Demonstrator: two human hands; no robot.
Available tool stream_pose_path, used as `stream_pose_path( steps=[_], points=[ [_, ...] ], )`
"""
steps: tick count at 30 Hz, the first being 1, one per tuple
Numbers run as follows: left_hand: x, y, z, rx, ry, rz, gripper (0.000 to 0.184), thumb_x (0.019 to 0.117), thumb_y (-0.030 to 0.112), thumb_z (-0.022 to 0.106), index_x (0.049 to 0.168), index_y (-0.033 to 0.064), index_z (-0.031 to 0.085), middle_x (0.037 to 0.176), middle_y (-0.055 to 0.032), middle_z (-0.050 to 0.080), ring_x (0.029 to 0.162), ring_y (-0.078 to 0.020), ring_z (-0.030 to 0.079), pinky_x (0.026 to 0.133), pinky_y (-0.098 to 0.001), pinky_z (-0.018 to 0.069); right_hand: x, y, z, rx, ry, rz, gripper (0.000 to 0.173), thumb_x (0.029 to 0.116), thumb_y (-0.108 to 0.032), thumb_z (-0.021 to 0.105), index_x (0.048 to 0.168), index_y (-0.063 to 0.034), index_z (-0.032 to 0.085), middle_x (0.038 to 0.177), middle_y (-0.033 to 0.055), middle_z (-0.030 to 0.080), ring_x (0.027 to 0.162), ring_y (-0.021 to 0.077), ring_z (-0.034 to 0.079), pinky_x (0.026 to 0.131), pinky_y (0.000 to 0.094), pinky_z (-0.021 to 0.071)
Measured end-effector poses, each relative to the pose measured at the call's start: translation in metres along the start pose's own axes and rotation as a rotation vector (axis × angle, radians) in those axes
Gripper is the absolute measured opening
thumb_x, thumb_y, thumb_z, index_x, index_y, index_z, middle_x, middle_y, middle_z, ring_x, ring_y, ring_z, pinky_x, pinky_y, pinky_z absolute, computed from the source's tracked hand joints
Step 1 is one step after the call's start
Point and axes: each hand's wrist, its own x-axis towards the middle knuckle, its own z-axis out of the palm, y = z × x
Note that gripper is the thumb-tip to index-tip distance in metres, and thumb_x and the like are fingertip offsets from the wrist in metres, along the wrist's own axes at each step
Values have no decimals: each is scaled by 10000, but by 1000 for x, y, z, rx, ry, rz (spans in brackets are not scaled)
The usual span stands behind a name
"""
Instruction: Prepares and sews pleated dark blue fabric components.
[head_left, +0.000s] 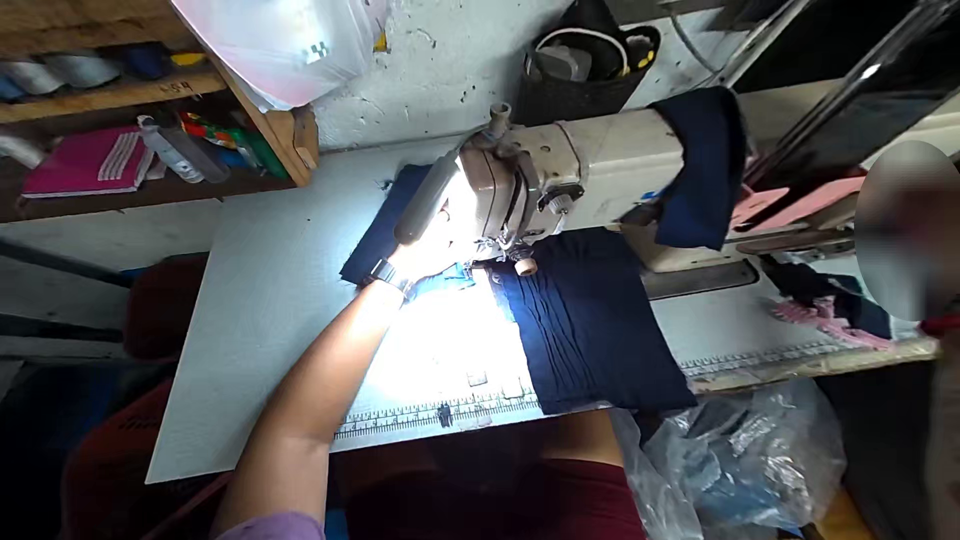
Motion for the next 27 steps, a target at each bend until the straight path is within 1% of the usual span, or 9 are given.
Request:
stream_pose_path(
  steps=[1,3,5,10,12,17,20,23,27],
  points=[
    [-1,0,3,12,17,-16,392,932,323,680,1207,44,687,1273,-186,661,1277,-317,581,1111,-493,422,-2,32,13,60,94,-159,521,1094,-320,402,1281,146,543,1141,355,630,1022,377,675,831,518,557],
    [-5,4,7,33,51,-73,462,965,325,624,1342,58,629,1420,-173,587,1388,-292,496,1188,-483,332,-5,-5,25,210,152,216,672,1106,-523,274,1450,24,457,1336,252,584,1209,262,611,1070,465,471],
    [-12,12,11,88,17,-200,533,994,351,574,1451,77,547,1535,-154,494,1476,-284,395,1245,-530,213,-2,-11,23,233,132,254,682,1100,-550,257,1475,-6,427,1363,221,570,1239,220,594,1095,438,458],
    [-22,36,7,293,-57,-453,463,963,373,596,1352,127,644,1406,-200,576,1322,-411,520,993,-646,454,19,-21,12,154,141,319,677,1106,-506,274,1472,42,429,1380,318,539,1265,398,559,1063,601,424],
    [-33,27,2,310,11,-495,377,969,292,617,1311,137,654,1354,-262,561,1172,-482,585,808,-653,527,18,-28,16,163,159,303,650,1118,-477,230,1512,20,368,1447,270,501,1328,325,531,1137,511,398],
    [-60,9,-8,424,20,-593,281,998,280,594,1237,161,685,1295,-221,599,1089,-468,615,692,-621,542,-48,-39,-7,129,202,114,515,1112,-287,364,1350,150,499,1295,330,574,1234,315,579,1081,455,449],
    [-64,25,-7,469,19,-549,409,1000,320,618,1372,151,626,1395,-279,534,1252,-537,508,912,-769,414,-112,-138,5,182,36,-217,369,1090,-190,425,1172,137,575,1043,251,647,898,222,646,817,368,551],
    [-54,28,-5,434,108,-307,457,965,265,667,1386,93,615,1492,-278,475,1426,-525,364,1088,-834,190,-139,-205,66,266,-360,-498,337,1067,-290,513,1223,-96,741,1258,137,706,955,227,729,790,413,611],
    [-27,11,-5,214,73,-151,216,940,145,619,1089,57,748,1204,-196,665,1286,-400,545,1045,-681,370,-118,-235,137,30,-557,-634,386,1068,-325,498,1425,-258,629,1470,52,596,1069,304,716,805,542,591]
  ],
)
